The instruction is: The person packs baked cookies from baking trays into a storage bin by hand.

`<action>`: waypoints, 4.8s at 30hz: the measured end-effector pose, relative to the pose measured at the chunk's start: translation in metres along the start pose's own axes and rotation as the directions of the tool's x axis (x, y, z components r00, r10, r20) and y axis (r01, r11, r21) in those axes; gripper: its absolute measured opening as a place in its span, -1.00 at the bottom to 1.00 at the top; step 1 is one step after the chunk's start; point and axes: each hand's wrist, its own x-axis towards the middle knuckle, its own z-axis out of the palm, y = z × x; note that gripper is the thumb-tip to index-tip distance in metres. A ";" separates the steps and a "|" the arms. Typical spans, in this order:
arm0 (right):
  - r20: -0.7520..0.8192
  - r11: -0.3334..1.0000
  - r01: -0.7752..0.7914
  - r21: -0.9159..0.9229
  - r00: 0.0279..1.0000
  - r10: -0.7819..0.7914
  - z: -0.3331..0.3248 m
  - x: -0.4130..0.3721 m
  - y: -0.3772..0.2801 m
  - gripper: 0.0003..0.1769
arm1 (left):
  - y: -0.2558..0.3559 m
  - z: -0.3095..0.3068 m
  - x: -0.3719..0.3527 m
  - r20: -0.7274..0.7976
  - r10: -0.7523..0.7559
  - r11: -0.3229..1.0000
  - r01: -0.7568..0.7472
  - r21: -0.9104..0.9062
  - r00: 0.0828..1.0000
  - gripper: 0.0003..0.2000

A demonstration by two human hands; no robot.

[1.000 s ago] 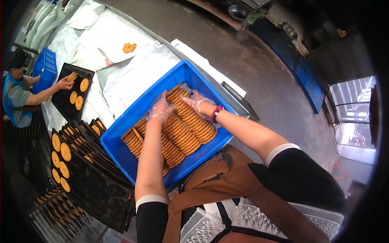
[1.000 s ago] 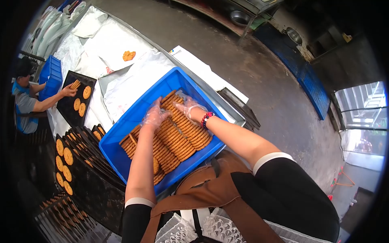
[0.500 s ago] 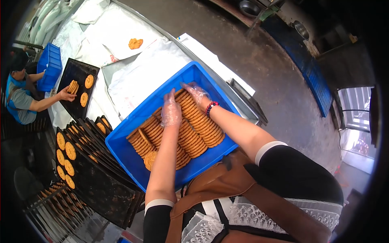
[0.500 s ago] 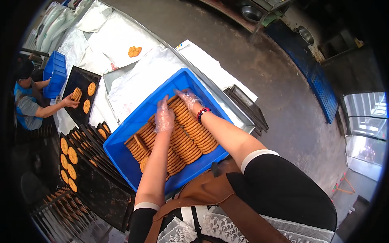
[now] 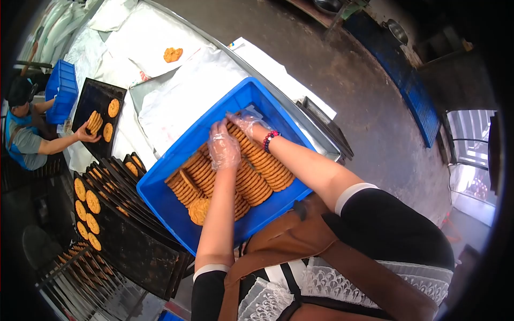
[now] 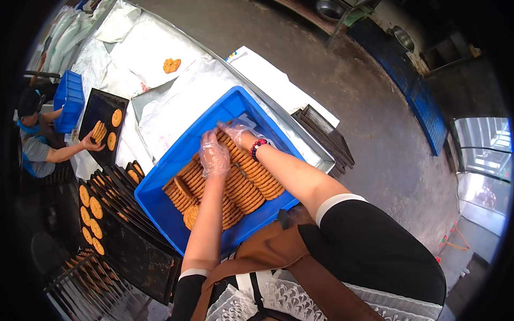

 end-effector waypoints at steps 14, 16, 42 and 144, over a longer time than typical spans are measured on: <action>0.010 0.857 0.072 0.511 0.996 -0.089 -0.012 -0.025 0.055 0.06 | -0.011 0.000 0.014 0.391 -0.036 0.998 0.054 -0.037 0.920 -0.10; 0.015 0.885 -0.012 0.465 1.000 0.006 -0.013 -0.066 0.022 -0.03 | -0.006 -0.002 0.014 0.380 -0.039 0.999 0.046 -0.009 0.924 -0.08; -0.172 0.866 0.257 -0.429 0.918 -0.357 0.003 0.018 0.057 -0.22 | 0.013 -0.023 0.002 0.459 -0.150 0.986 0.100 0.133 0.875 0.12; 0.438 0.370 0.581 -0.725 0.804 -0.403 0.238 -0.199 0.013 -0.50 | -0.447 -0.465 -0.335 -0.133 -0.883 0.098 -0.100 -0.990 0.450 -0.38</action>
